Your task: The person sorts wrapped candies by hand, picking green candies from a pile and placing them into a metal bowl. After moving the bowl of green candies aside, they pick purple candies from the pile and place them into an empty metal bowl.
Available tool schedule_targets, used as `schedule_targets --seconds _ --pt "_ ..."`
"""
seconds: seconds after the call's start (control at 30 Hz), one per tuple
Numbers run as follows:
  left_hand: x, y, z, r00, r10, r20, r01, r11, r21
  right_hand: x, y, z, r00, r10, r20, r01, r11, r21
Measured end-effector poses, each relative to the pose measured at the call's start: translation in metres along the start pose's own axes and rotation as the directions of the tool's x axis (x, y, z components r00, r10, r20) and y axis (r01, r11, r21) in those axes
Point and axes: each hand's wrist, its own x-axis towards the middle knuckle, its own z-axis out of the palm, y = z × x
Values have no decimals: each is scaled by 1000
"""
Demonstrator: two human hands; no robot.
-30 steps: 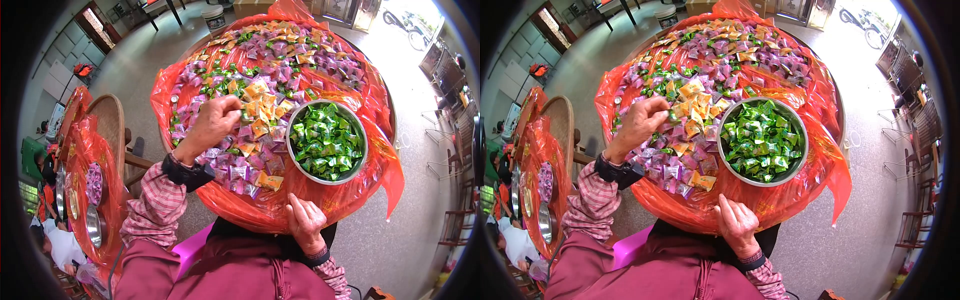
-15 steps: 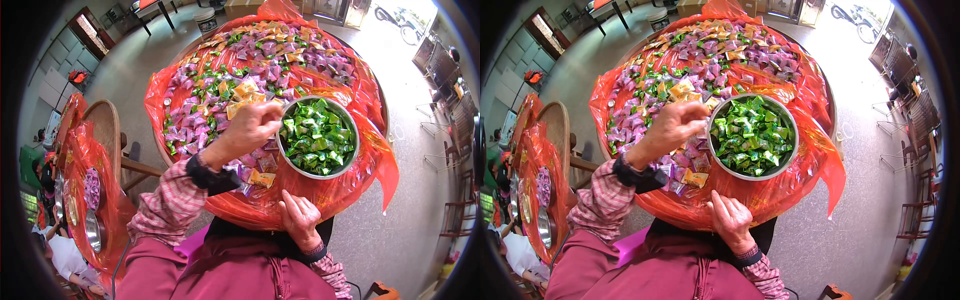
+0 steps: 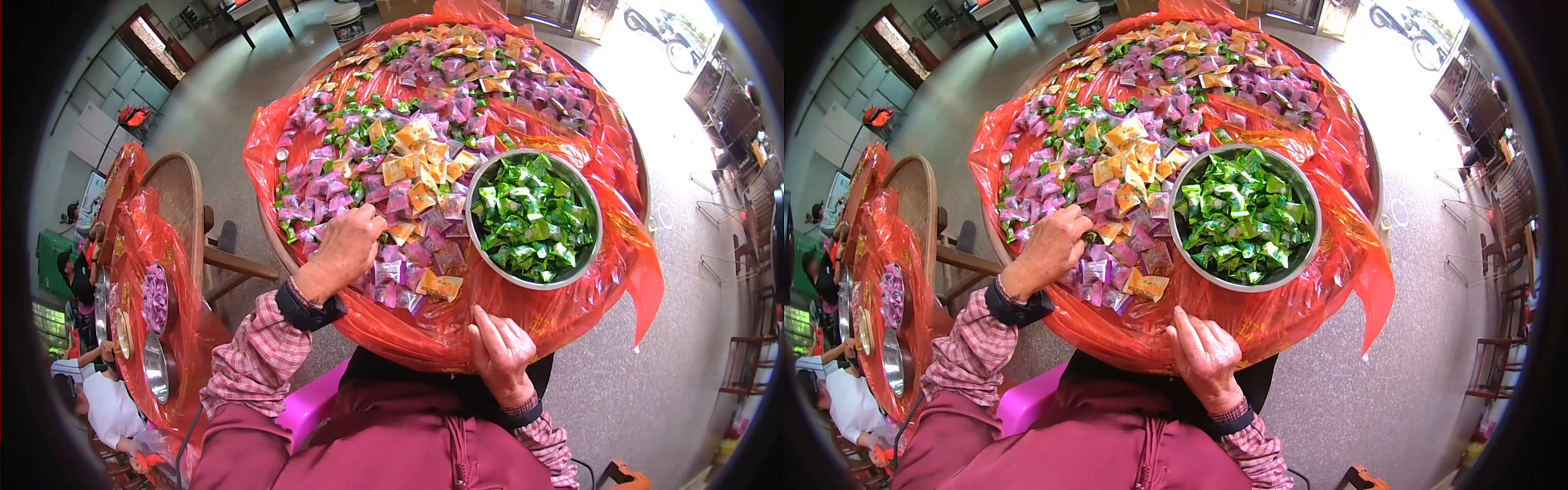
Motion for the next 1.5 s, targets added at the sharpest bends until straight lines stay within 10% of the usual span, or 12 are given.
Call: schedule_targets --seconds 0.7,1.0,1.17,1.3,1.5 --pt "94 98 -42 988 -39 -150 -94 617 -781 -1 0 0 1000 0 -21 0 1000 10" --pt "15 -27 -40 929 -331 -167 165 773 -613 -1 4 1 999 -44 -9 44 999 -7" --pt "8 -31 -17 986 -125 -105 131 990 46 -1 3 0 999 -42 -1 42 999 -13" --pt "8 -43 -1 976 -211 -54 217 964 155 -1 3 0 999 -41 -7 41 999 -13" --pt "0 -31 -31 983 -99 -153 77 986 -145 -1 3 0 999 -42 -5 42 999 -11"
